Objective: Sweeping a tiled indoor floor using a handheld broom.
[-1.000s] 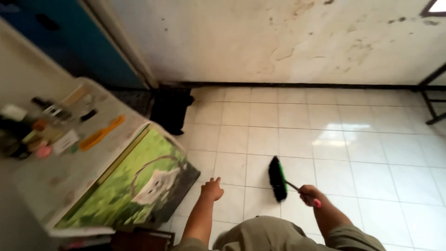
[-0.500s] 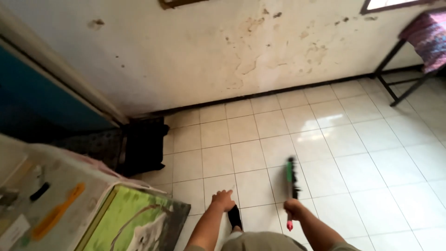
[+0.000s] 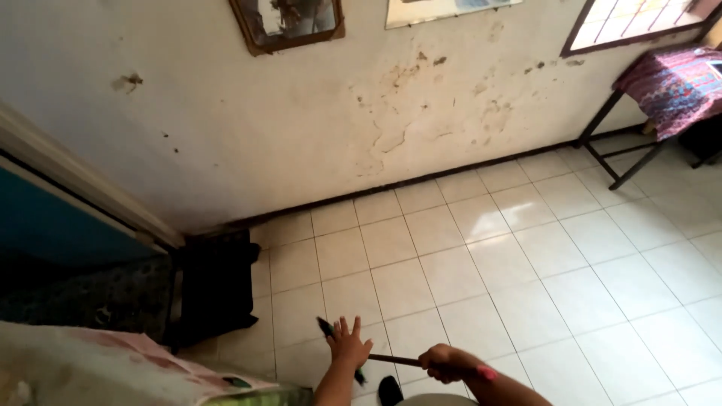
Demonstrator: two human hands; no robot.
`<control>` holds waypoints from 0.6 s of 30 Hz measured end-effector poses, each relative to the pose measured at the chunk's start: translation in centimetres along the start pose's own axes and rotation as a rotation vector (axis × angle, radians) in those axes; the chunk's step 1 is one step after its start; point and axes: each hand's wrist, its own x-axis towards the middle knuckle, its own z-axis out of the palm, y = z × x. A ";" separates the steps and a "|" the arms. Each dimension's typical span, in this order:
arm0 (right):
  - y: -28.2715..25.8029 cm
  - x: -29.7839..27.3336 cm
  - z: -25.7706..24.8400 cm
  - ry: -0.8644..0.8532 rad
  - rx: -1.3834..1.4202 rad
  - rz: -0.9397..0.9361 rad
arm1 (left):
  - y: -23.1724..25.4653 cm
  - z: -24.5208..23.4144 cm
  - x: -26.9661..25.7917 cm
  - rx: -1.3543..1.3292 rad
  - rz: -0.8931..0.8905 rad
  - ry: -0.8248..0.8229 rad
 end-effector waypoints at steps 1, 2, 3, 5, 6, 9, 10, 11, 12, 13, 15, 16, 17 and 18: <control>-1.1 -0.7 0.6 -0.001 0.001 0.007 | -0.4 -0.8 0.5 -0.002 -0.002 -0.007; -2.2 -1.5 1.2 0.019 -0.001 -0.014 | -0.7 -1.5 1.0 0.000 0.009 0.050; -2.8 -2.4 1.9 0.036 -0.001 -0.028 | -1.0 -1.8 1.1 0.001 0.017 0.101; -1.4 0.9 -0.4 0.036 0.081 -0.069 | -1.0 -3.3 0.9 -0.002 0.024 0.139; -1.2 2.6 -1.8 0.039 0.162 -0.124 | -0.8 -4.5 1.0 -0.003 0.035 0.191; -0.9 4.8 -6.7 0.063 0.372 -0.199 | -0.2 -5.7 4.2 -0.007 0.081 0.263; -0.2 4.5 -7.6 0.064 0.373 -0.197 | -0.2 -5.5 4.8 -0.007 0.081 0.261; 0.3 3.9 -9.1 0.099 0.467 -0.260 | 0.3 -5.5 5.6 -0.026 0.116 0.319; 0.7 3.4 -10.7 0.135 0.561 -0.324 | 0.8 -5.4 6.4 -0.044 0.150 0.377; 0.8 4.5 -13.3 0.135 0.559 -0.326 | 1.6 -6.0 7.3 -0.046 0.149 0.379; 2.2 7.1 -18.0 0.455 0.565 -0.116 | 2.8 -6.4 8.4 -0.055 0.213 0.435; 3.3 7.1 -19.8 0.448 0.567 -0.105 | 3.4 -6.4 8.6 -0.050 0.206 0.425; 4.3 7.0 -21.6 0.486 0.601 -0.161 | 4.0 -6.4 8.8 -0.050 0.230 0.455; 5.4 6.8 -23.4 0.524 0.635 -0.217 | 4.7 -6.4 8.9 -0.050 0.254 0.484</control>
